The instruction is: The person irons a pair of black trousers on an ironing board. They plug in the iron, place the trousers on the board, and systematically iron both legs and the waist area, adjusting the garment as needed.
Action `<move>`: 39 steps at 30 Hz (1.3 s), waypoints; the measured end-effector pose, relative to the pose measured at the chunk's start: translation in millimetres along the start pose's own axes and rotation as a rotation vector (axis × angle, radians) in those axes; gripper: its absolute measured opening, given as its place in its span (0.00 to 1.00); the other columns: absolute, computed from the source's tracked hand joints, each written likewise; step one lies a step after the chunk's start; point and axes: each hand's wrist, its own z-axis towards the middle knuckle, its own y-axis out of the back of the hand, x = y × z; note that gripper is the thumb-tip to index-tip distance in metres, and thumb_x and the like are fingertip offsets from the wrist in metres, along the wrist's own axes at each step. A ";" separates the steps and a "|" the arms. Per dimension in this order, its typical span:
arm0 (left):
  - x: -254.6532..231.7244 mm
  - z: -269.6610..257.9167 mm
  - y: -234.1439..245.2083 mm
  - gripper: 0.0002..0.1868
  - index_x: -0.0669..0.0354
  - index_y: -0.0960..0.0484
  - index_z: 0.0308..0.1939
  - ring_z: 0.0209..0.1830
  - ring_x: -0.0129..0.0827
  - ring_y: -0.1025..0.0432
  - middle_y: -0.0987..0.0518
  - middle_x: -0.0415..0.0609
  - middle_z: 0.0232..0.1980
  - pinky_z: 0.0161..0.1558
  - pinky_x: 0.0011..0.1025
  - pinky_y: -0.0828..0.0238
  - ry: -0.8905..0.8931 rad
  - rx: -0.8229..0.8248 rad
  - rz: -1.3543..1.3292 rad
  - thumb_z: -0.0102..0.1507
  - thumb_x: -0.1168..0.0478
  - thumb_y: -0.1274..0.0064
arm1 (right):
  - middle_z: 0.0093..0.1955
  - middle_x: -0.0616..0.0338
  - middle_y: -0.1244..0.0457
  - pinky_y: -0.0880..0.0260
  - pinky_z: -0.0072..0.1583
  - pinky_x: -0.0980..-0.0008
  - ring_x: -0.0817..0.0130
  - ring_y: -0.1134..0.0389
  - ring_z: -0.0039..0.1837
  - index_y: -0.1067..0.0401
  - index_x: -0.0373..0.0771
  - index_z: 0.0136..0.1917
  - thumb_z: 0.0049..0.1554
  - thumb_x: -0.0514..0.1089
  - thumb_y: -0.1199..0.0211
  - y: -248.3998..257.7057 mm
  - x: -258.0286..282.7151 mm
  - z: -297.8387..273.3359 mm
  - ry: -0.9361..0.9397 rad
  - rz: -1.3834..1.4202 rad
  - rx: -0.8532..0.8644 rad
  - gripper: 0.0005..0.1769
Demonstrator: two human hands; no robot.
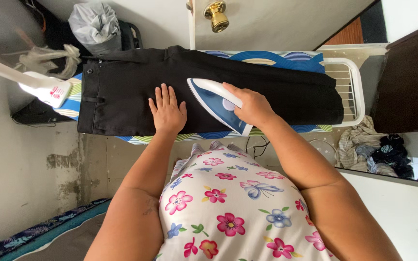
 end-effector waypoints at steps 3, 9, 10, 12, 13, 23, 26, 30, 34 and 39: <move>0.6 0.1 -0.5 0.39 0.63 0.49 0.79 0.84 0.50 0.64 0.56 0.56 0.84 0.76 0.56 0.70 0.000 -0.002 0.016 0.70 0.44 0.65 | 0.52 0.49 0.31 0.27 0.55 0.58 0.51 0.27 0.51 0.38 0.56 0.77 0.48 0.33 0.36 5.4 -9.0 -5.2 -0.026 -0.009 -0.008 0.45; -1.3 -0.3 -0.5 0.39 0.62 0.49 0.80 0.84 0.49 0.65 0.56 0.55 0.84 0.77 0.56 0.70 0.010 0.009 0.039 0.71 0.43 0.66 | 0.52 0.49 0.31 0.27 0.56 0.57 0.50 0.28 0.52 0.37 0.58 0.77 0.49 0.33 0.37 15.7 -27.7 -13.5 -0.091 -0.017 -0.038 0.44; -1.6 0.0 -0.4 0.39 0.62 0.49 0.80 0.84 0.49 0.65 0.56 0.55 0.84 0.77 0.56 0.70 0.009 0.006 0.044 0.71 0.43 0.67 | 0.53 0.49 0.31 0.27 0.56 0.57 0.50 0.28 0.53 0.37 0.59 0.77 0.49 0.33 0.37 17.4 -30.9 -14.7 -0.101 -0.015 -0.044 0.44; -2.4 0.0 -0.1 0.39 0.62 0.49 0.80 0.84 0.48 0.65 0.56 0.55 0.84 0.77 0.56 0.70 0.014 0.009 0.043 0.71 0.43 0.67 | 0.54 0.48 0.31 0.27 0.56 0.57 0.50 0.28 0.53 0.37 0.59 0.77 0.49 0.33 0.37 20.7 -37.1 -16.6 -0.114 -0.015 -0.056 0.45; -2.9 0.3 -0.2 0.39 0.62 0.49 0.80 0.84 0.48 0.65 0.56 0.54 0.84 0.77 0.56 0.70 0.017 0.011 0.042 0.71 0.43 0.67 | 0.54 0.48 0.31 0.27 0.56 0.57 0.50 0.28 0.54 0.37 0.59 0.77 0.48 0.33 0.36 22.3 -40.0 -17.3 -0.120 -0.015 -0.061 0.45; -4.2 0.6 -0.8 0.39 0.60 0.51 0.80 0.84 0.47 0.65 0.57 0.53 0.85 0.77 0.55 0.71 0.032 0.025 0.065 0.71 0.42 0.68 | 0.56 0.48 0.31 0.27 0.57 0.57 0.51 0.27 0.55 0.39 0.60 0.78 0.50 0.36 0.32 34.7 -63.5 -23.7 -0.216 -0.056 -0.082 0.46; -5.2 1.3 0.8 0.38 0.59 0.50 0.80 0.84 0.46 0.65 0.57 0.53 0.84 0.77 0.54 0.71 0.033 0.028 0.070 0.71 0.42 0.69 | 0.56 0.49 0.31 0.27 0.57 0.56 0.50 0.28 0.55 0.39 0.61 0.78 0.50 0.36 0.32 40.4 -71.8 -24.0 -0.253 -0.059 -0.086 0.46; -6.6 0.4 3.2 0.38 0.59 0.50 0.80 0.84 0.46 0.65 0.57 0.52 0.84 0.77 0.54 0.72 0.040 0.043 0.085 0.71 0.42 0.70 | 0.55 0.49 0.31 0.27 0.57 0.57 0.51 0.27 0.55 0.40 0.61 0.78 0.50 0.36 0.32 46.2 -79.8 -25.3 -0.302 -0.058 -0.084 0.46; -8.1 -0.2 4.2 0.38 0.58 0.51 0.80 0.84 0.45 0.65 0.57 0.51 0.85 0.78 0.53 0.72 0.052 0.051 0.093 0.71 0.42 0.70 | 0.56 0.50 0.31 0.27 0.57 0.57 0.51 0.28 0.56 0.39 0.62 0.78 0.50 0.35 0.33 52.2 -85.1 -27.3 -0.304 -0.046 -0.101 0.46; -7.6 0.2 3.2 0.38 0.58 0.51 0.80 0.84 0.45 0.65 0.57 0.51 0.84 0.77 0.53 0.72 0.046 0.040 0.093 0.71 0.42 0.70 | 0.57 0.49 0.31 0.28 0.58 0.57 0.52 0.28 0.56 0.40 0.63 0.78 0.50 0.36 0.32 56.9 -91.8 -28.9 -0.364 -0.057 -0.087 0.46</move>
